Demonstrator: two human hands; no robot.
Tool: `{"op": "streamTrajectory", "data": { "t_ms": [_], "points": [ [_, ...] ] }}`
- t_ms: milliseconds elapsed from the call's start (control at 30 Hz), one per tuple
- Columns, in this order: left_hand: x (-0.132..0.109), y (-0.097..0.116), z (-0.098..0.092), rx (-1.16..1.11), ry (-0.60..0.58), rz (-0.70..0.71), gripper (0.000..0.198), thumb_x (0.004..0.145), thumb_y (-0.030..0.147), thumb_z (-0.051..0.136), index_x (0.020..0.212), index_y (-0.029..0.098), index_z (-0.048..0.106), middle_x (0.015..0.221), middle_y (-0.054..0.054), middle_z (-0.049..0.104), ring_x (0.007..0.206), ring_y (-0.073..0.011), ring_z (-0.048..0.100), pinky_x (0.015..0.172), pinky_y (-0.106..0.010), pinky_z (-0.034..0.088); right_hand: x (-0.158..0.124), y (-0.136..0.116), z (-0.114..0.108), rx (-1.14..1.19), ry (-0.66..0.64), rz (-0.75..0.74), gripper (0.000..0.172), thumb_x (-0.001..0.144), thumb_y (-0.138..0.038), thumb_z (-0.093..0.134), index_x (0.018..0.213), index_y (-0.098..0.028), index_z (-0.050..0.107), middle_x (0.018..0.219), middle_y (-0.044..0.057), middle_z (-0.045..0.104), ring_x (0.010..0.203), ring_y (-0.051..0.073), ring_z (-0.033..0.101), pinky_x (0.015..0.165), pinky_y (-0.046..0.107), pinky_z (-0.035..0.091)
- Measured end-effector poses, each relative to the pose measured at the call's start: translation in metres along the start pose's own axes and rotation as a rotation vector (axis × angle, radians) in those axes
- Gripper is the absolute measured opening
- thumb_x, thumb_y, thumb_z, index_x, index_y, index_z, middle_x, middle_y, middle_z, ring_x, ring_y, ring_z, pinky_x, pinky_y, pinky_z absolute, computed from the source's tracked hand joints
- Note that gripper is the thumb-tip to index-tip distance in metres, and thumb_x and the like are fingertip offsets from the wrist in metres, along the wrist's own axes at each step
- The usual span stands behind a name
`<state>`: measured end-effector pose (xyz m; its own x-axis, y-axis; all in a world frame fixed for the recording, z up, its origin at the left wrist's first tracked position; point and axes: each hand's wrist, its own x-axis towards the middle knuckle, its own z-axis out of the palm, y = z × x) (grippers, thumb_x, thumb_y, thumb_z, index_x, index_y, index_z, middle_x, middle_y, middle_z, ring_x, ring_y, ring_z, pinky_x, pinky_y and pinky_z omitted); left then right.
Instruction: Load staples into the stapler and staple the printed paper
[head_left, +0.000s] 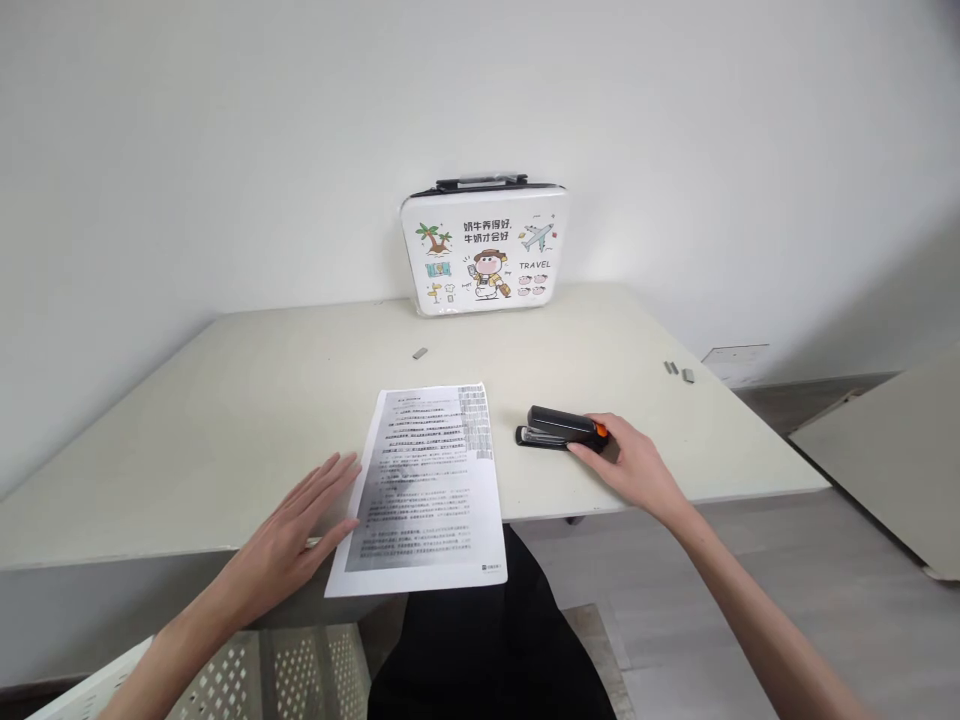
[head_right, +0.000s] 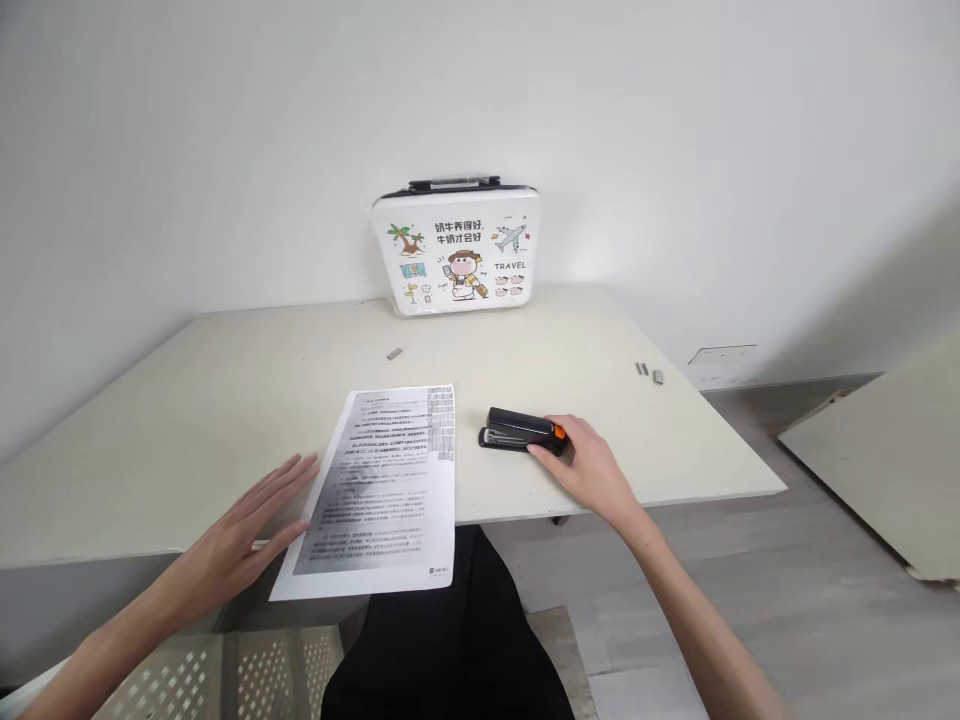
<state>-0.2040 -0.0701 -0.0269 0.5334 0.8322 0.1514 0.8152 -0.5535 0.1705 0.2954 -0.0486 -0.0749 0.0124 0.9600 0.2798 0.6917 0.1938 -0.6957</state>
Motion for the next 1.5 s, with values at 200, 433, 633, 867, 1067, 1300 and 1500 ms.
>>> {"op": "streamTrajectory", "data": {
  "t_ms": [200, 433, 633, 867, 1067, 1300, 1500],
  "points": [
    [0.004, 0.008, 0.006, 0.043, -0.057, 0.059, 0.066, 0.110, 0.050, 0.044, 0.169, 0.040, 0.016, 0.173, 0.005, 0.026, 0.160, -0.0300, 0.023, 0.130, -0.055, 0.029, 0.001, 0.000, 0.000, 0.004, -0.018, 0.020, 0.040, 0.097, -0.058, 0.061, 0.124, -0.027, 0.063, 0.121, 0.009, 0.072, 0.108, 0.029, 0.068, 0.088, 0.040, 0.055],
    [0.017, 0.014, 0.010, 0.057, -0.060, 0.055, 0.068, 0.110, 0.050, 0.044, 0.170, 0.040, 0.013, 0.174, 0.004, 0.024, 0.161, -0.0303, 0.018, 0.130, -0.057, 0.027, 0.001, -0.003, -0.002, 0.011, 0.002, 0.020, 0.038, 0.096, -0.056, 0.062, 0.121, -0.027, 0.064, 0.119, 0.008, 0.073, 0.107, 0.029, 0.068, 0.085, 0.040, 0.055],
    [0.019, 0.015, 0.011, 0.070, -0.047, 0.068, 0.070, 0.110, 0.051, 0.046, 0.170, 0.040, 0.012, 0.174, 0.002, 0.024, 0.161, -0.0312, 0.019, 0.130, -0.056, 0.026, 0.001, -0.002, -0.002, 0.031, -0.003, 0.025, 0.036, 0.096, -0.056, 0.063, 0.117, -0.026, 0.065, 0.115, 0.008, 0.074, 0.102, 0.028, 0.069, 0.085, 0.039, 0.054],
    [0.020, 0.018, 0.011, 0.082, -0.070, 0.074, 0.077, 0.107, 0.054, 0.049, 0.170, 0.040, 0.008, 0.175, 0.001, 0.021, 0.161, -0.0330, 0.018, 0.130, -0.058, 0.024, 0.001, -0.005, -0.005, 0.069, 0.004, 0.050, 0.038, 0.092, -0.061, 0.065, 0.102, -0.024, 0.065, 0.099, 0.007, 0.074, 0.084, 0.025, 0.066, 0.075, 0.037, 0.052],
    [0.024, 0.020, 0.012, 0.103, -0.065, 0.084, 0.076, 0.109, 0.054, 0.045, 0.170, 0.039, 0.003, 0.175, 0.000, 0.021, 0.160, -0.0332, 0.021, 0.130, -0.059, 0.024, 0.000, -0.006, -0.007, 0.149, 0.032, 0.128, 0.040, 0.087, -0.063, 0.070, 0.099, -0.025, 0.067, 0.092, 0.004, 0.074, 0.072, 0.021, 0.062, 0.067, 0.034, 0.050],
    [0.040, 0.035, 0.016, 0.105, -0.089, 0.129, 0.080, 0.109, 0.054, 0.045, 0.170, 0.036, -0.003, 0.176, -0.003, 0.018, 0.160, -0.0319, 0.021, 0.131, -0.056, 0.023, 0.001, -0.001, -0.007, 0.247, 0.170, 0.251, 0.044, 0.081, -0.066, 0.076, 0.093, -0.024, 0.067, 0.088, 0.003, 0.074, 0.072, 0.020, 0.062, 0.068, 0.033, 0.050],
    [0.061, 0.048, 0.023, 0.094, -0.091, 0.148, 0.083, 0.108, 0.057, 0.047, 0.170, 0.036, -0.003, 0.176, -0.003, 0.015, 0.160, -0.0324, 0.022, 0.131, -0.054, 0.025, 0.003, -0.008, -0.011, 0.311, 0.244, 0.286, 0.050, 0.076, -0.069, 0.078, 0.092, -0.023, 0.067, 0.086, 0.004, 0.073, 0.069, 0.019, 0.061, 0.067, 0.032, 0.050]
  ]
}}
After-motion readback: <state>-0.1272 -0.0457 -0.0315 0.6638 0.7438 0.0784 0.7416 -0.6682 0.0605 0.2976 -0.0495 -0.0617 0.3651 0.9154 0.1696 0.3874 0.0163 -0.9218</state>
